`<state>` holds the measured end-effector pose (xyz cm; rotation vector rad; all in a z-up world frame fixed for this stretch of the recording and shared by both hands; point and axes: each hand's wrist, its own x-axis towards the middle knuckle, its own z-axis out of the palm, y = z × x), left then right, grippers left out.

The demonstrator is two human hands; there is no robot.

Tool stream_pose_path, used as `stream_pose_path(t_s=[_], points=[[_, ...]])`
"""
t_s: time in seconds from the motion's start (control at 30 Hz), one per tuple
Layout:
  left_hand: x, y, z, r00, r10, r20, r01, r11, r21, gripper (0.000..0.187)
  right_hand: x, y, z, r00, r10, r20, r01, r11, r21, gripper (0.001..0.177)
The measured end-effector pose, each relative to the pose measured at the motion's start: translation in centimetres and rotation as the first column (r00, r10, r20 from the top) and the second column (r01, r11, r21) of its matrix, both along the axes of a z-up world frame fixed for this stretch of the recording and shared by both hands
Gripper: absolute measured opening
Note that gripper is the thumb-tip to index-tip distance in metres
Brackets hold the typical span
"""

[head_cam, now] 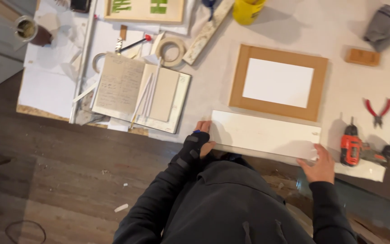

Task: Preparing a picture frame by removing staples, drilling holes, and sanding.

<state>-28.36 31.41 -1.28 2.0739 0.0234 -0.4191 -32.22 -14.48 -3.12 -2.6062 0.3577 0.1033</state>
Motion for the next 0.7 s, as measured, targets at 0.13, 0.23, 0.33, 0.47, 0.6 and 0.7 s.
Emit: stream_pose_path(t_s=[0.13,0.23,0.33,0.47,0.6,0.7], points=[[0.0,-1.1,-3.8,0.993,-0.015,0.116,0.0,0.991,0.132,0.091,-1.0,-0.9,-1.4,0.987,0.154,0.051,-0.147,0.981,-0.125,0.077],[0.6,-0.8,-4.9,0.999,-0.046,0.026,0.041,0.98,0.195,0.107,-1.2,-0.9,-1.8,0.981,0.166,0.098,-0.154,0.981,-0.121,0.074],[1.3,-1.3,-2.7,0.996,-0.063,-0.057,0.077,0.959,0.271,0.115,-2.4,-0.4,0.1,0.985,0.131,0.114,-0.122,0.989,-0.083,0.072],[0.6,-3.1,-6.1,0.966,-0.187,0.179,0.137,0.956,0.258,0.091,-8.8,-0.4,1.2,0.972,-0.052,0.231,0.047,0.999,0.025,0.053],[0.2,-7.5,-5.5,0.918,-0.395,-0.041,0.39,0.879,0.275,0.03,-22.1,-4.7,-5.1,0.944,-0.316,-0.1,0.32,0.947,0.029,0.051],[0.3,-9.2,-8.5,0.622,-0.763,0.177,0.589,0.605,0.536,0.009,-35.6,-7.1,-8.2,0.663,-0.489,-0.567,0.432,0.868,-0.243,0.055]])
